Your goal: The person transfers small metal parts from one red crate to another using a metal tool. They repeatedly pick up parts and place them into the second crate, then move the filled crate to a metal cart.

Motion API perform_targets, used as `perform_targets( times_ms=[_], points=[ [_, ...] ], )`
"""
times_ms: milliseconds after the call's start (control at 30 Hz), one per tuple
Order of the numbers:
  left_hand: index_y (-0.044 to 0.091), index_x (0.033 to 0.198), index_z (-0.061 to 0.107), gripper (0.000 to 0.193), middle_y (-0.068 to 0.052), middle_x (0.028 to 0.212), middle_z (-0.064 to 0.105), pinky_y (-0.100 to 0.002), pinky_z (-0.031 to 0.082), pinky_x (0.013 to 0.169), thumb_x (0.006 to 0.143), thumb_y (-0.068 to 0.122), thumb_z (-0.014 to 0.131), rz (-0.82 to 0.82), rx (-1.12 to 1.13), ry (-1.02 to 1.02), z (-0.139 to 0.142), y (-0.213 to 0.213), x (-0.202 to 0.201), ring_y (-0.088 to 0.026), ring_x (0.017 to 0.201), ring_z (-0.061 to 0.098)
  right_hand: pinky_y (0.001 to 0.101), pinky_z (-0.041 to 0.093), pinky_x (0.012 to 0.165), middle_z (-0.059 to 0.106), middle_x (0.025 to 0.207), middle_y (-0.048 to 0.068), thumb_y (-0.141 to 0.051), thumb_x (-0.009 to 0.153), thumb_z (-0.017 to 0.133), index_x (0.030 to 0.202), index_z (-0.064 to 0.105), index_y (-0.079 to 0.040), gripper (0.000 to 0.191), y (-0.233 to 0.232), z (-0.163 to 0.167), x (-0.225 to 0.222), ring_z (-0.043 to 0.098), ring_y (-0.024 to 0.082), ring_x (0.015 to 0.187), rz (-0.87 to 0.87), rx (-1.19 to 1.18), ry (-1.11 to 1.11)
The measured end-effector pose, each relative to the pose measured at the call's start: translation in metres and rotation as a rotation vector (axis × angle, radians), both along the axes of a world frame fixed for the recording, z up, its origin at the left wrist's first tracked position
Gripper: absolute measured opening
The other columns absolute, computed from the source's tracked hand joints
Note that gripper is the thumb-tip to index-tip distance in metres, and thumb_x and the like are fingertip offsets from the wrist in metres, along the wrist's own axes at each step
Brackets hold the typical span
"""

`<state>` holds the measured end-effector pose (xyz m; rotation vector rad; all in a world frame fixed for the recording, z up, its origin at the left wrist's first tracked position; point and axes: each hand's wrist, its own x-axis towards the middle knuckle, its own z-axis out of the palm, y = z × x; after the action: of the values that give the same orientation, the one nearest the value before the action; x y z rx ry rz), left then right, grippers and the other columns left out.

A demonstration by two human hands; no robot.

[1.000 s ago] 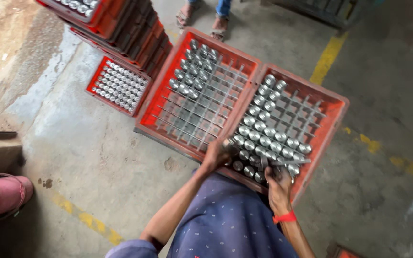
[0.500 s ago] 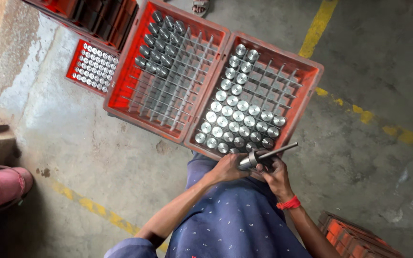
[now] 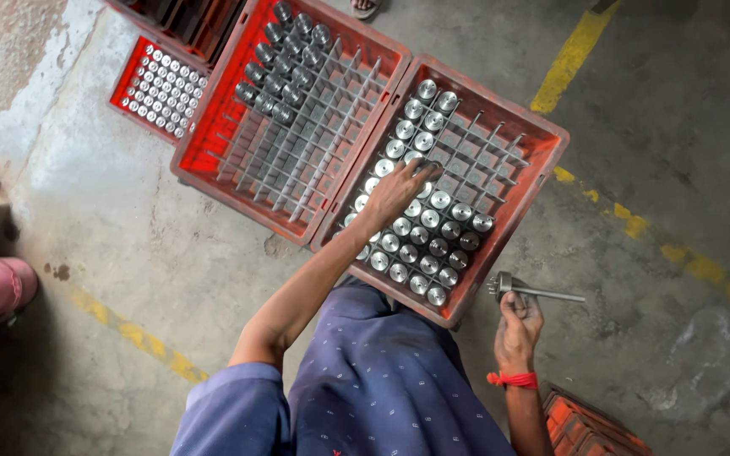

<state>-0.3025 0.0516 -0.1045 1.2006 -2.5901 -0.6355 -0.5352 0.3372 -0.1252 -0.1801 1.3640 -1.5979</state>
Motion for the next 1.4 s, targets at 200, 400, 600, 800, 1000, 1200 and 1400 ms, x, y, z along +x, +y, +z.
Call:
perform_targets(
  times_ms=[200, 400, 600, 800, 1000, 1200, 1400],
  points=[
    [0.013, 0.126, 0.069, 0.022, -0.012, 0.111, 0.07, -0.043, 0.058, 0.082, 0.103, 0.012, 0.067, 0.114, 0.249, 0.285, 0.01, -0.004, 0.025, -0.033, 0.096, 0.071, 0.0231, 0.049, 0.093, 0.067, 0.108, 0.005, 0.007, 0.095, 0.062, 0.122, 0.06, 0.003, 0.027, 0.002, 0.011, 0.053, 0.063, 0.01, 0.1, -0.08, 0.111, -0.02],
    [0.013, 0.116, 0.072, 0.028, -0.013, 0.108, 0.068, -0.045, 0.053, 0.09, 0.088, 0.011, 0.073, 0.419, -0.097, 0.234, 0.031, -0.041, 0.158, -0.034, 0.104, 0.064, 0.0231, 0.048, 0.09, 0.066, 0.106, 0.003, 0.004, 0.096, 0.063, 0.122, 0.057, 0.002, 0.027, -0.011, 0.01, 0.093, 0.061, 0.01, 0.097, -0.109, 0.097, -0.035],
    [0.008, 0.124, 0.07, 0.052, -0.025, 0.136, 0.051, -0.055, 0.04, 0.102, 0.077, 0.028, 0.082, 0.448, -0.23, -0.052, 0.018, -0.104, 0.234, -0.044, 0.129, 0.044, 0.0214, 0.045, 0.084, 0.054, 0.096, -0.003, 0.006, 0.103, 0.066, 0.114, 0.059, -0.003, 0.016, -0.029, -0.002, 0.118, 0.053, 0.006, 0.089, -0.048, -0.023, -0.07],
    [0.008, 0.122, 0.07, 0.046, -0.021, 0.145, 0.052, -0.052, 0.04, 0.111, 0.08, 0.026, 0.082, 0.334, -0.173, -0.02, 0.014, -0.117, 0.24, -0.039, 0.14, 0.044, 0.0209, 0.047, 0.089, 0.061, 0.105, 0.001, 0.007, 0.1, 0.068, 0.123, 0.06, 0.002, 0.024, -0.038, -0.004, 0.135, 0.057, 0.007, 0.094, -0.012, 0.0, -0.011],
    [0.007, 0.115, 0.065, 0.052, -0.01, 0.125, 0.064, -0.04, 0.054, 0.102, 0.075, 0.027, 0.092, 0.384, 0.072, 0.744, 0.055, -0.082, 0.256, -0.026, 0.119, 0.063, 0.0252, 0.048, 0.095, 0.067, 0.117, 0.006, 0.005, 0.094, 0.064, 0.129, 0.06, 0.002, 0.035, -0.042, 0.012, 0.151, 0.063, 0.011, 0.107, 0.042, 0.169, 0.025],
    [0.004, 0.103, 0.065, 0.027, -0.006, 0.083, 0.062, -0.041, 0.048, 0.062, 0.087, 0.016, 0.083, 0.594, 1.045, 1.105, 0.033, 0.001, 0.145, -0.023, 0.07, 0.06, 0.0247, 0.05, 0.095, 0.067, 0.121, 0.008, -0.001, 0.092, 0.069, 0.134, 0.059, 0.003, 0.043, -0.104, 0.061, 0.174, 0.063, 0.013, 0.11, 0.224, 0.129, 0.07],
    [0.009, 0.106, 0.069, 0.034, -0.016, 0.089, 0.074, -0.047, 0.055, 0.071, 0.075, 0.016, 0.08, 0.245, 0.625, 0.353, 0.06, 0.072, 0.121, -0.036, 0.084, 0.072, 0.0227, 0.046, 0.088, 0.067, 0.133, 0.012, -0.011, 0.096, 0.074, 0.136, 0.059, 0.006, 0.047, -0.127, 0.122, 0.176, 0.059, 0.013, 0.108, 0.295, 0.013, 0.22]
  ],
)
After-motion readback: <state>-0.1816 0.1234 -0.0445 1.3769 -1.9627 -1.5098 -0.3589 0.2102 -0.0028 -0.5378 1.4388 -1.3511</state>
